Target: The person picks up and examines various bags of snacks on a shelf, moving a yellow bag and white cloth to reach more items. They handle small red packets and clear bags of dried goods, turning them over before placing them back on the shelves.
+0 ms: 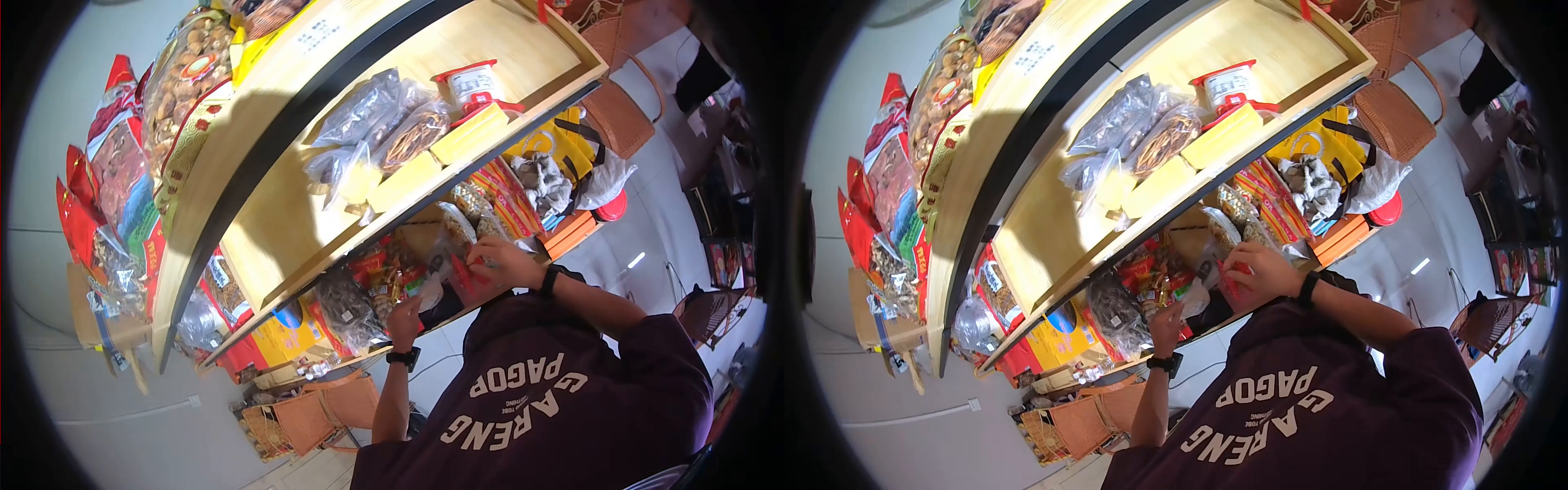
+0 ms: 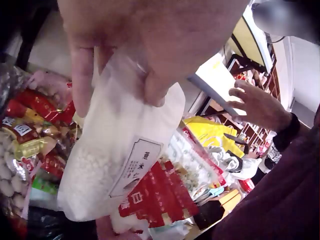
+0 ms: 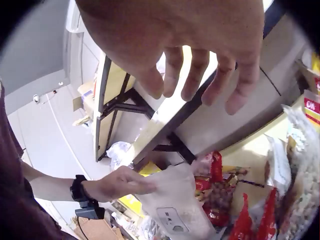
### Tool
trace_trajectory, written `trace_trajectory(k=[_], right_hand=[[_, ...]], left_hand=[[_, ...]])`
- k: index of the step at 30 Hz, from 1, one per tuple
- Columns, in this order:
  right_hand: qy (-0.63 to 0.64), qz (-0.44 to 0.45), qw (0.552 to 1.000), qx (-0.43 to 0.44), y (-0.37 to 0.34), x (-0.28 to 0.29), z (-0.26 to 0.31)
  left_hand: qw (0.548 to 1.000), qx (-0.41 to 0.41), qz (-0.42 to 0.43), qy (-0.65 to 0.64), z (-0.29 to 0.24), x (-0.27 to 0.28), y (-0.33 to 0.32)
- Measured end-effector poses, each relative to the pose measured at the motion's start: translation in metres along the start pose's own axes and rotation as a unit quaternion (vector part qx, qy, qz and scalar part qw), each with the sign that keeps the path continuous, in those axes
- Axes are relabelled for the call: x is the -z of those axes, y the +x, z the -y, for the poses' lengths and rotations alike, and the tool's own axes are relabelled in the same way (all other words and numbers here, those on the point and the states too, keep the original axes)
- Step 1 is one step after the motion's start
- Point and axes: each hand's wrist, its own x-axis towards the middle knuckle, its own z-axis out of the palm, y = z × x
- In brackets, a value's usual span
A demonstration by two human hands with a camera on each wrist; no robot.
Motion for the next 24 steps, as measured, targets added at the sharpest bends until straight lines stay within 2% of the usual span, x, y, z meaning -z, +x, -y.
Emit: trace_trajectory(k=[2,5,6,8,10,12,18,21,24], right_hand=[[0.027,-0.018,0.999,-0.021,-0.014,0.009,-0.015],[0.071,-0.066,0.983,-0.156,-0.031,0.025,-0.009],[0.057,-0.092,0.983,-0.146,-0.035,0.022,-0.02],[0.062,-0.137,0.977,-0.151,-0.037,0.021,-0.023],[0.048,-0.166,0.976,-0.133,-0.037,0.023,-0.024],[0.048,-0.155,0.979,-0.127,-0.037,0.023,-0.024],[0.055,-0.1,0.983,-0.144,-0.04,0.016,-0.023],[0.06,-0.086,0.984,-0.146,-0.035,0.017,-0.023],[0.067,-0.079,0.983,-0.152,-0.031,0.019,-0.019]], left_hand=[[1.0,0.009,0.006,0.019,0.006,-0.001,0.01],[0.999,0.022,0.023,-0.002,0.03,-0.016,0.023],[1.0,-0.001,0.02,-0.008,0.04,-0.022,0.026],[0.996,0.018,0.055,0.067,0.07,-0.031,0.025],[0.99,0.047,0.085,0.107,0.063,-0.028,0.031],[0.984,0.088,0.107,0.114,0.054,-0.022,0.033],[0.986,0.02,0.068,0.151,0.07,-0.023,0.027],[0.983,0.019,0.025,0.181,0.067,-0.022,0.022],[0.984,0.034,0.027,0.175,0.063,-0.021,0.018]])
